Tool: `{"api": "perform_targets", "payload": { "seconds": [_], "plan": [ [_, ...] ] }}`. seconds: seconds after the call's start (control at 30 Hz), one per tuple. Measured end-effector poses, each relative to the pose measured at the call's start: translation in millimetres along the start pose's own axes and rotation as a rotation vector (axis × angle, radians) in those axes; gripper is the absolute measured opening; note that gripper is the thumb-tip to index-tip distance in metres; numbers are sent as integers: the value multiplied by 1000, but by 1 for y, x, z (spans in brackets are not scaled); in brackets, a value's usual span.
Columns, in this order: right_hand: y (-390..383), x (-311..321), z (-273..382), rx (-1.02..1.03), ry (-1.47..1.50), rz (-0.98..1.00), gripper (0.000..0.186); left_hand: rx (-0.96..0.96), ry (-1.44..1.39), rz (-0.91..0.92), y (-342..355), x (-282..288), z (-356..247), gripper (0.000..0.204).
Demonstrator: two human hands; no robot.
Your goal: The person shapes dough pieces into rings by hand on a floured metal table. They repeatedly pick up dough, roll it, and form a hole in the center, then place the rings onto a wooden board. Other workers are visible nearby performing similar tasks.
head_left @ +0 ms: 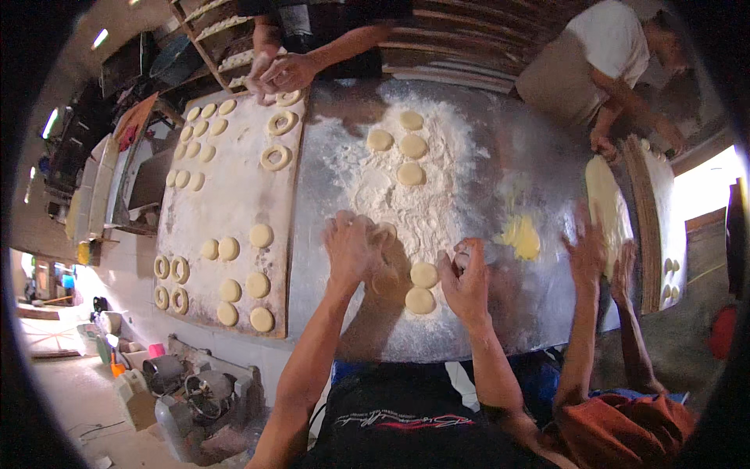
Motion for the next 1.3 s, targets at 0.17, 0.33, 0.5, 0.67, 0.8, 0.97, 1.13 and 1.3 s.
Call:
{"api": "perform_targets", "payload": {
  "seconds": [0.17,0.33,0.5,0.67,0.8,0.97,1.13,1.3],
  "plan": [
    [15,-21,13,11,299,173,26,194,-962,278,-21,16,-18,16],
    [14,-60,22,-51,477,368,28,235,-1053,227,-34,55,-23,25],
    [0,-92,31,-285,561,397,36,215,-1130,325,-45,54,8,54],
    [-7,-127,102,338,76,505,42,8,-753,42,-25,105,48,77],
    [21,-147,103,188,36,287,53,-115,-743,152,-17,97,63,87],
    [7,-189,99,-100,-107,508,60,92,-1434,446,-30,65,89,78],
    [-24,-199,111,-366,973,535,65,594,-1299,-296,-48,76,143,64],
    [-44,-195,117,-350,863,821,67,196,-882,-711,-78,130,107,63]
  ]
}}
Point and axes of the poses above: each hand's wrist, its own y-axis towards the middle knuckle, its own x-axis out of the back of the hand, z = x × y, the point moved 10 cm from there along y, towards the middle knuckle, and after that the axes turned 9 degrees about y, right-handed, at the moved point
